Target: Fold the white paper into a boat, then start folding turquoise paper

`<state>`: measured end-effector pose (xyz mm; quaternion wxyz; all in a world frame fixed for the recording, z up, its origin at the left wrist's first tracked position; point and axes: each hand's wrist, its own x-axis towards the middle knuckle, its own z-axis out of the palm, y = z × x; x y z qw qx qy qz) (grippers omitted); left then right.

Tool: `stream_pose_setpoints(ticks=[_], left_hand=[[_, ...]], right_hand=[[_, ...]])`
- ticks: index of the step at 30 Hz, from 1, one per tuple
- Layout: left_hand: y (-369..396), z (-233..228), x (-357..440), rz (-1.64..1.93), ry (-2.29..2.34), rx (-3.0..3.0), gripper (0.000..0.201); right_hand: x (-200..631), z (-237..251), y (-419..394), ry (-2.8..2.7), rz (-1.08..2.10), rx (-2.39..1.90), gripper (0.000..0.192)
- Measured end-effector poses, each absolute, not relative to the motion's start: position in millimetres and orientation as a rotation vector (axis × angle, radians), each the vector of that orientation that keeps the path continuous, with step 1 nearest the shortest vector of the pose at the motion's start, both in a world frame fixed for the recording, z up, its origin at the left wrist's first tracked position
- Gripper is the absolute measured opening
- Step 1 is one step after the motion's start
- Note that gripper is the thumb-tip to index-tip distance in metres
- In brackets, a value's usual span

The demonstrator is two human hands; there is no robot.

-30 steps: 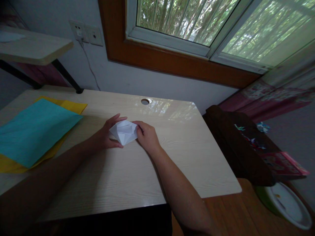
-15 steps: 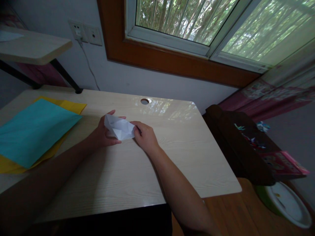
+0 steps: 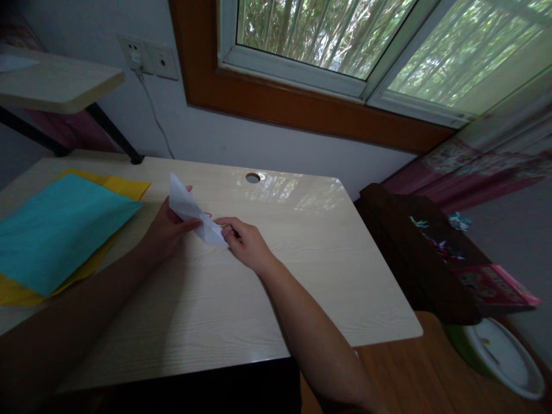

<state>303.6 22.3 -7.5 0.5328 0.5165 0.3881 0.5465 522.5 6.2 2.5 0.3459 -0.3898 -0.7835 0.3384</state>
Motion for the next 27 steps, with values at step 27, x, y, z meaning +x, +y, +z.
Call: stream_pose_setpoints(ticks=[27], left_hand=[[26, -8, 300, 1.393, 1.108, 0.851, 0.026]], right_hand=[[534, 0, 24, -1.368, 1.018, -1.093, 0.017]])
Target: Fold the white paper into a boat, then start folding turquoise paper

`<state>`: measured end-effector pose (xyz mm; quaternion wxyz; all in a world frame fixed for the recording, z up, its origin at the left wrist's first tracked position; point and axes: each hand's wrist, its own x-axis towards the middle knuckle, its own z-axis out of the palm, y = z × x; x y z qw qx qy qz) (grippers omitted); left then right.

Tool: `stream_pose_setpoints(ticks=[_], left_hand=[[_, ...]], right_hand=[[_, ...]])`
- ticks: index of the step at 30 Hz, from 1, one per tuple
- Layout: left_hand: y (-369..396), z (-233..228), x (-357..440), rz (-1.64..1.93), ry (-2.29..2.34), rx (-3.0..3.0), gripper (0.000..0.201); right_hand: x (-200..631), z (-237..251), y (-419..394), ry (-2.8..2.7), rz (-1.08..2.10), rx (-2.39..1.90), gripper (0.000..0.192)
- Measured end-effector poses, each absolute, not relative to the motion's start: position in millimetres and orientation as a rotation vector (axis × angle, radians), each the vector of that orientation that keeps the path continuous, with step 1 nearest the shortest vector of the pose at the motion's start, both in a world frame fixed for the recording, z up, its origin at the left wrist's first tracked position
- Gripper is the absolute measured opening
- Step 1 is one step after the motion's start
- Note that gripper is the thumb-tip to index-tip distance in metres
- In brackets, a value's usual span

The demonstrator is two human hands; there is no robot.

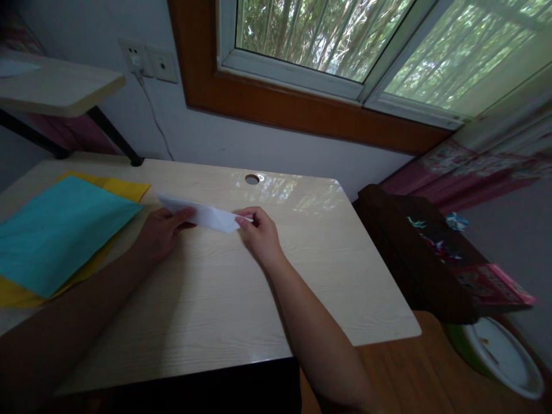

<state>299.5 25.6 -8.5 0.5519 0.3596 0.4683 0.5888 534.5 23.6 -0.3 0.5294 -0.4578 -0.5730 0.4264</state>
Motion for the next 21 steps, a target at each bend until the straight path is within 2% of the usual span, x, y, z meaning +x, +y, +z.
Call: stream_pose_setpoints(ticks=[5, 11, 21], left_hand=[[22, 0, 299, 1.291, 1.187, 0.988, 0.032], [11, 14, 301, 0.988, 1.218, 1.297, 0.031], [13, 4, 304, 1.129, 1.191, 1.123, 0.037]], right_hand=[[535, 2, 28, -1.063, 1.151, -1.015, 0.027], [533, 4, 27, -0.905, 1.245, -0.976, 0.028], [521, 4, 19, -0.954, 1.505, -0.892, 0.033]])
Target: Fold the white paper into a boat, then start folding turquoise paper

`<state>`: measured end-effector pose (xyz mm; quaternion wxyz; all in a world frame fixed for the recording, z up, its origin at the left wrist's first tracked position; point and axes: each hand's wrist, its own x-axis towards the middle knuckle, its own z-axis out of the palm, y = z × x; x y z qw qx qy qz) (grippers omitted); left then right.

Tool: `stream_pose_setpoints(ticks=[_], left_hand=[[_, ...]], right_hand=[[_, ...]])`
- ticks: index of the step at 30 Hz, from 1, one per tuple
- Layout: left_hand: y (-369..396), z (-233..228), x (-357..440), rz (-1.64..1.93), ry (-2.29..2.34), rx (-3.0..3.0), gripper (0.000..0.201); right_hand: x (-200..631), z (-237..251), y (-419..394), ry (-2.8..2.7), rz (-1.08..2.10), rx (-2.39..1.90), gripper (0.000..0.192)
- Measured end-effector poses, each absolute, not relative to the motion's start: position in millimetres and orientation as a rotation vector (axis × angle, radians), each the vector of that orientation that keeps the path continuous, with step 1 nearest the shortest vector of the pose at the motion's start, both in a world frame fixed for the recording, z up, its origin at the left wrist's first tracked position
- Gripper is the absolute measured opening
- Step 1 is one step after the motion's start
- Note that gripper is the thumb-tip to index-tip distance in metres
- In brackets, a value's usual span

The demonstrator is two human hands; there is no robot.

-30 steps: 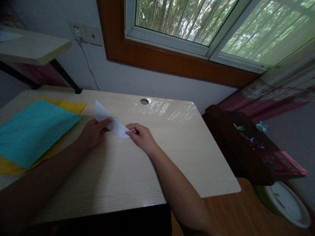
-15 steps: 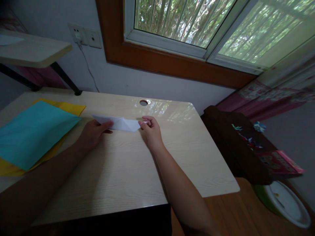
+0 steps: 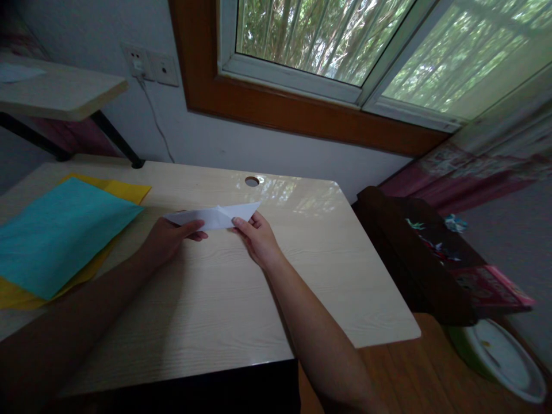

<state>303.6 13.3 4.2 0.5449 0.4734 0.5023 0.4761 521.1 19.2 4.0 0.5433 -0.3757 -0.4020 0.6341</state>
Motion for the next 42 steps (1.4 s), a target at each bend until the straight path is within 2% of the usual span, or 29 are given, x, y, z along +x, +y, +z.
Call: stream_pose_setpoints(ticks=[7, 18, 22, 28, 36, 42], left_hand=[[4, 1, 316, 0.969, 1.025, 1.046, 0.038], [-7, 2, 326, 0.771, 0.941, 1.252, 0.039], [-8, 1, 327, 0.761, 0.908, 1.289, 0.043], [-6, 3, 321, 0.748, 0.83, 1.285, 0.05], [-4, -1, 317, 0.785, 0.818, 1.227, 0.046], [0, -1, 316, 0.858, 0.877, 1.235, 0.05]], right_hand=[[511, -9, 14, -1.191, 1.449, -0.924, 0.029], [509, -4, 9, -1.222, 1.406, -0.944, 0.028], [510, 0, 9, -1.199, 1.386, -0.949, 0.022], [516, -6, 14, -1.101, 1.284, -0.978, 0.025], [531, -9, 23, -1.046, 1.143, -0.995, 0.024], [536, -8, 27, -1.063, 1.045, -1.051, 0.029]])
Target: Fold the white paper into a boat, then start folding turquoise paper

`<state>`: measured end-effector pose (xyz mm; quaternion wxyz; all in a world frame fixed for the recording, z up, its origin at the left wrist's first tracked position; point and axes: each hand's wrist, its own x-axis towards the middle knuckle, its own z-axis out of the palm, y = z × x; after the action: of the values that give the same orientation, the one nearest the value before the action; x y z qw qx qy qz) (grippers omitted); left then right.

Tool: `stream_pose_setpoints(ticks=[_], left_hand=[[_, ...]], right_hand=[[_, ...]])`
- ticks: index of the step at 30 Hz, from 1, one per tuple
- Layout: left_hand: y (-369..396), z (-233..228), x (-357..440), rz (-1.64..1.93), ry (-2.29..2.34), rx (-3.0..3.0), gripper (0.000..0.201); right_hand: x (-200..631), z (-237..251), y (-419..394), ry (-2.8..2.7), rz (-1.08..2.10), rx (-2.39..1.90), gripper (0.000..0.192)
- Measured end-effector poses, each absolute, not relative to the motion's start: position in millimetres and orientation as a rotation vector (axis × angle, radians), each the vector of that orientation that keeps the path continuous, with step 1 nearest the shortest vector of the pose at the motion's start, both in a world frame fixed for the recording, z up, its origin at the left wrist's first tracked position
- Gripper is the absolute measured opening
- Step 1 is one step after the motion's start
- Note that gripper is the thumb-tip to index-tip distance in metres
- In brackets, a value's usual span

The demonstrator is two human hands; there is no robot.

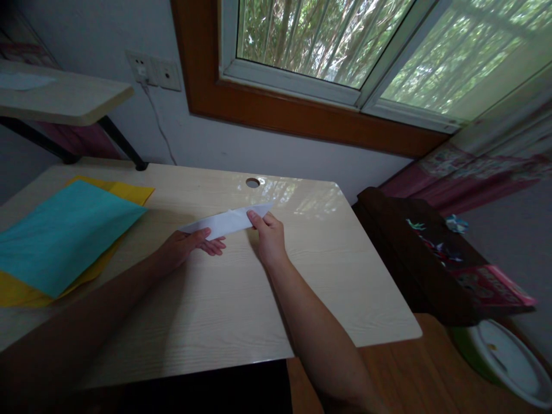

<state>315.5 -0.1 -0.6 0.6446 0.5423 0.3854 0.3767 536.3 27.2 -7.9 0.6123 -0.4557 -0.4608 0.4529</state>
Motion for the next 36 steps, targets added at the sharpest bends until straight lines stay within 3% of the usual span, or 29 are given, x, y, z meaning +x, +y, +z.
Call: stream_pose_setpoints(ticks=[11, 20, 29, 36], left_hand=[[13, -5, 301, 1.214, 1.102, 1.147, 0.036], [26, -1, 289, 1.435, 1.068, 1.013, 0.02], [30, 0, 283, 1.465, 1.001, 1.002, 0.023], [26, 3, 289, 1.483, 0.925, 1.039, 0.032]], right_hand=[[542, -3, 27, -1.122, 1.01, -1.11, 0.041], [541, -5, 27, -1.254, 0.974, -1.111, 0.034], [542, 1, 26, -1.357, 1.004, -1.068, 0.008], [542, 1, 27, -1.413, 0.993, -1.004, 0.011]])
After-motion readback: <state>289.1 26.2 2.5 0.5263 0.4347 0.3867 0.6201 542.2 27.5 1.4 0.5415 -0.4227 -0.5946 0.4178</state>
